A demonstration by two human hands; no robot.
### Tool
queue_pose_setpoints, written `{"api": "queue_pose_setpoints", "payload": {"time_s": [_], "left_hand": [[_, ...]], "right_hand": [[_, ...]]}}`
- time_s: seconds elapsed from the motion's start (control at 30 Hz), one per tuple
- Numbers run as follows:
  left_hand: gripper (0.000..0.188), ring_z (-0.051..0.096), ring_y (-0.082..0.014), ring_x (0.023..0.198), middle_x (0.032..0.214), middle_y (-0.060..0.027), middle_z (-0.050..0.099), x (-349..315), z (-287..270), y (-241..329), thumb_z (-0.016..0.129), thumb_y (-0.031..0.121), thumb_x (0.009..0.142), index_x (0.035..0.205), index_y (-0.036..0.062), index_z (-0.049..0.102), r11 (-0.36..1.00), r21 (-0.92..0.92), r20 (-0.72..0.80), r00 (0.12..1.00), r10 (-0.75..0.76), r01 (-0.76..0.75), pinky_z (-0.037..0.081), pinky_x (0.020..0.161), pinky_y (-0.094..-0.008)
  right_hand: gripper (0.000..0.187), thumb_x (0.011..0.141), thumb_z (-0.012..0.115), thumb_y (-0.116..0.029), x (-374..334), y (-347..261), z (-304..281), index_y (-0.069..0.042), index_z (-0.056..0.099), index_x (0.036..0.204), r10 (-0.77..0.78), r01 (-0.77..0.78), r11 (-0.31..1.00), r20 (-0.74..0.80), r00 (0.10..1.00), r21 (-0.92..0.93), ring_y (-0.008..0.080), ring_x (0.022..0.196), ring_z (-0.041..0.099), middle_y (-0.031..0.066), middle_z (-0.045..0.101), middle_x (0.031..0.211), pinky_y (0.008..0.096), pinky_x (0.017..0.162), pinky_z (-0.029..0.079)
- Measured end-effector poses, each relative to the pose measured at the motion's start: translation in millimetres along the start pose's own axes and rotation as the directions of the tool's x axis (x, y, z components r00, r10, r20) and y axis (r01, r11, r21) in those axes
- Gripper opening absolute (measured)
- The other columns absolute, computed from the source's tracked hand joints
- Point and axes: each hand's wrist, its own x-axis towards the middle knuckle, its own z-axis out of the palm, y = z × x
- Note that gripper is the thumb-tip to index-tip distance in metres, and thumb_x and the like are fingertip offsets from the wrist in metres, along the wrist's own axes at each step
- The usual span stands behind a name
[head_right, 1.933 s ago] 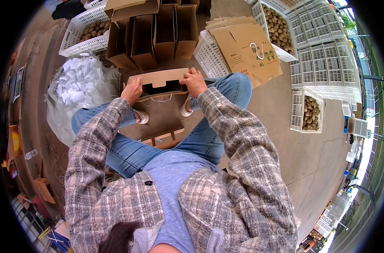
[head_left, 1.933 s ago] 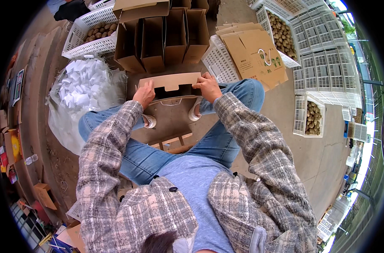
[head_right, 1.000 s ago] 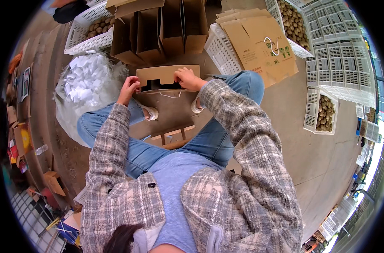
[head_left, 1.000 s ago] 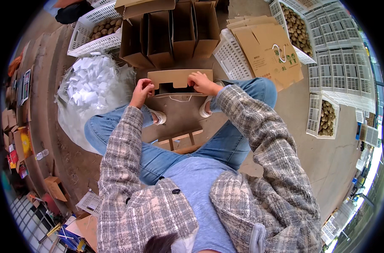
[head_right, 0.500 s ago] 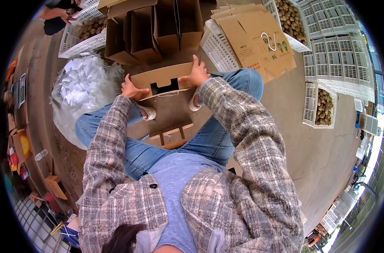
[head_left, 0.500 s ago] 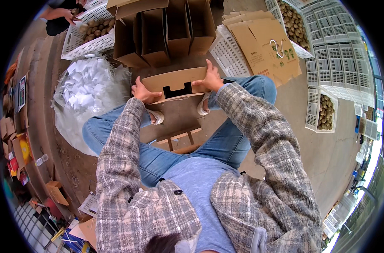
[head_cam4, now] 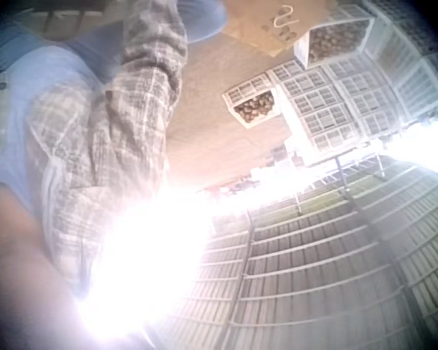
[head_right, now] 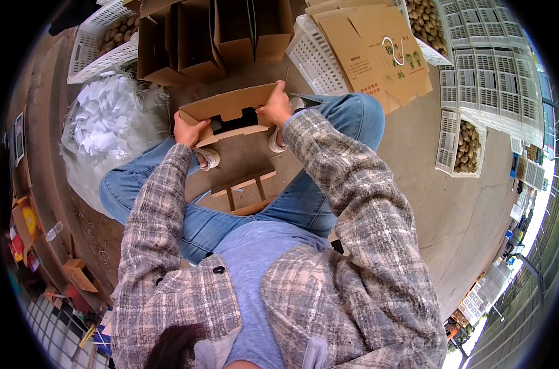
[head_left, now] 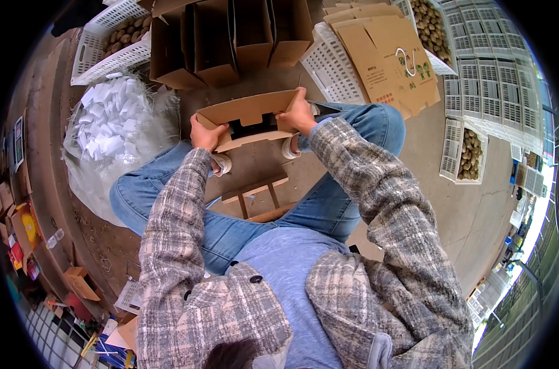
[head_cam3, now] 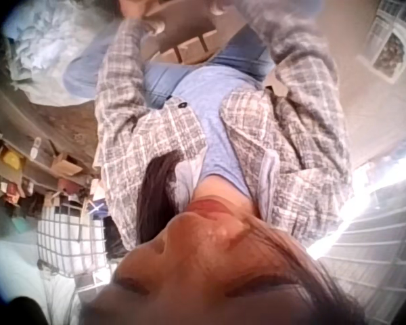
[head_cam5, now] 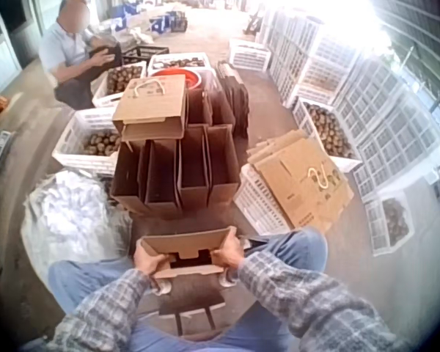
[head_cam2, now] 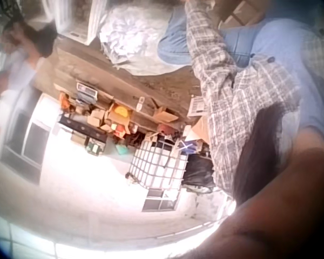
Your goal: The person sits on a low stool and repeatedly folds flat cardboard sheets into box shapes by hand. They fold the side flaps and tuck the tabs to form the box structure, then stack the finished boxes on a pile. The process is repeated continuously with new sheets taken from a stack nearby.
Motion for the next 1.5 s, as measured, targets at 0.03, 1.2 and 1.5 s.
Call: {"api": "queue_pose_setpoints", "payload": {"time_s": [0.03,1.2,1.5], "left_hand": [[0.092,0.065,-0.0343,0.112,0.122,-0.0208,0.066,1,-1,2,0.094,0.027,0.062,0.136,0.0056,0.042,1.000,0.003,-0.003,1.000,-0.009,0.009,0.051,0.099,-0.0425],[0.045,0.046,-0.0373,0.128,0.134,-0.0268,0.051,7,-23,-37,0.078,0.051,0.082,0.082,0.0060,0.080,0.942,-0.010,0.106,0.936,0.335,-0.336,0.040,0.106,-0.0445],[0.071,0.052,-0.0373,0.120,0.128,-0.0238,0.053,-29,-14,40,0.087,0.059,0.067,0.100,-0.0002,0.065,0.990,0.140,-0.103,0.993,0.050,-0.035,0.044,0.102,-0.0417]], "right_hand": [[0.097,0.066,0.091,-0.021,-1,-3,0,-0.005,0.025,0.135,0.015,-0.015,1.000,-0.012,1.000,-0.019,0.0455,0.112,0.062,0.0294,0.062,0.118,0.0477,0.097,0.050],[0.117,0.069,0.077,-0.073,-17,-24,-73,-0.006,0.030,0.153,-0.232,0.256,0.966,0.512,0.827,0.024,0.0579,0.140,0.026,0.0379,0.019,0.152,0.0556,0.115,0.030],[0.094,0.067,0.089,-0.053,-24,-12,-13,-0.002,0.037,0.125,0.082,-0.071,0.981,-0.051,0.995,0.181,0.0467,0.125,0.040,0.0264,0.040,0.132,0.0508,0.109,0.034]]}}
